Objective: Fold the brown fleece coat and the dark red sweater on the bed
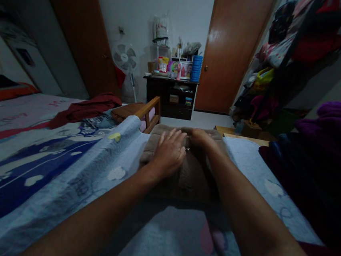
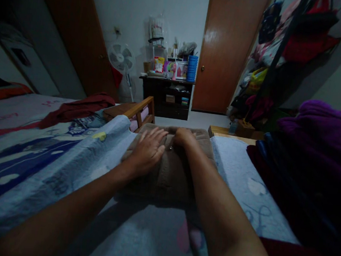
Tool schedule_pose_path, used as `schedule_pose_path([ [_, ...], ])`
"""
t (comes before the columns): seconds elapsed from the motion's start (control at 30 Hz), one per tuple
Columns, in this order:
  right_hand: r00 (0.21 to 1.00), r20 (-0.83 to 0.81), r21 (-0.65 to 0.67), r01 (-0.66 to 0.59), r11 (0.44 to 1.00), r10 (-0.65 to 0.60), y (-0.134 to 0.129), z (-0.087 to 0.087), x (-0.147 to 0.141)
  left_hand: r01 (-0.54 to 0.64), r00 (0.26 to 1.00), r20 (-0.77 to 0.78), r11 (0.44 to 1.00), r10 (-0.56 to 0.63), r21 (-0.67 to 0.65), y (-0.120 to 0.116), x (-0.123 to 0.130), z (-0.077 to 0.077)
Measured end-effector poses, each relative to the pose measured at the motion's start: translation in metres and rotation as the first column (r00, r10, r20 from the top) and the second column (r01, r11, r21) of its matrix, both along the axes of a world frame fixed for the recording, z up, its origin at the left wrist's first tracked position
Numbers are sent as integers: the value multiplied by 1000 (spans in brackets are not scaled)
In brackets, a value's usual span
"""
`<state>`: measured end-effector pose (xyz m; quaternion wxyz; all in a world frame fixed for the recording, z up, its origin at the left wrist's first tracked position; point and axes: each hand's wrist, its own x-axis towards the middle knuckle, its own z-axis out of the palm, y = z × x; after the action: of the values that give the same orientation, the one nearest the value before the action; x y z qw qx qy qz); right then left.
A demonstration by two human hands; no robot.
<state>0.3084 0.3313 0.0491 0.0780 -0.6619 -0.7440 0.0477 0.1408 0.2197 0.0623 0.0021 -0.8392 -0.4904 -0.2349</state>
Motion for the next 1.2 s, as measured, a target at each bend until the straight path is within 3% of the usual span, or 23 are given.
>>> schedule_pose_path([
  [0.1, 996, 47, -44, 83, 996, -81, -9, 0, 12, 9, 981, -193, 997, -23, -75, 22, 23, -9],
  [0.2, 989, 33, -9, 143, 990, -143, -14, -17, 25, -16, 953, -299, 982, -42, -189, 45, 30, -24],
  [0.33, 986, -2, 2, 167, 986, -167, -11, -45, 33, -87, 960, -281, 931, -18, -356, 63, 25, -42],
  [0.43, 984, -32, -47, 176, 983, -177, -6, -55, 33, -89, 970, -245, 913, -12, -398, 65, 23, -51],
  [0.67, 982, -16, -234, 177, 956, -186, 8, -54, 29, -98, 975, -222, 899, 1, -426, 63, 20, -66],
  [0.83, 980, 67, -297, 200, 934, -189, 16, -41, 17, -102, 970, -242, 897, -6, -429, 66, 19, -72],
  [1.0, 997, 39, -10, 73, 997, -73, 11, -31, -9, -102, 970, -241, 903, -2, -418, 65, 19, -73],
  [1.2, 997, -80, 167, 15, 986, -2, 15, -43, -15, -104, 971, -238, 906, 4, -411, 62, 19, -73],
])
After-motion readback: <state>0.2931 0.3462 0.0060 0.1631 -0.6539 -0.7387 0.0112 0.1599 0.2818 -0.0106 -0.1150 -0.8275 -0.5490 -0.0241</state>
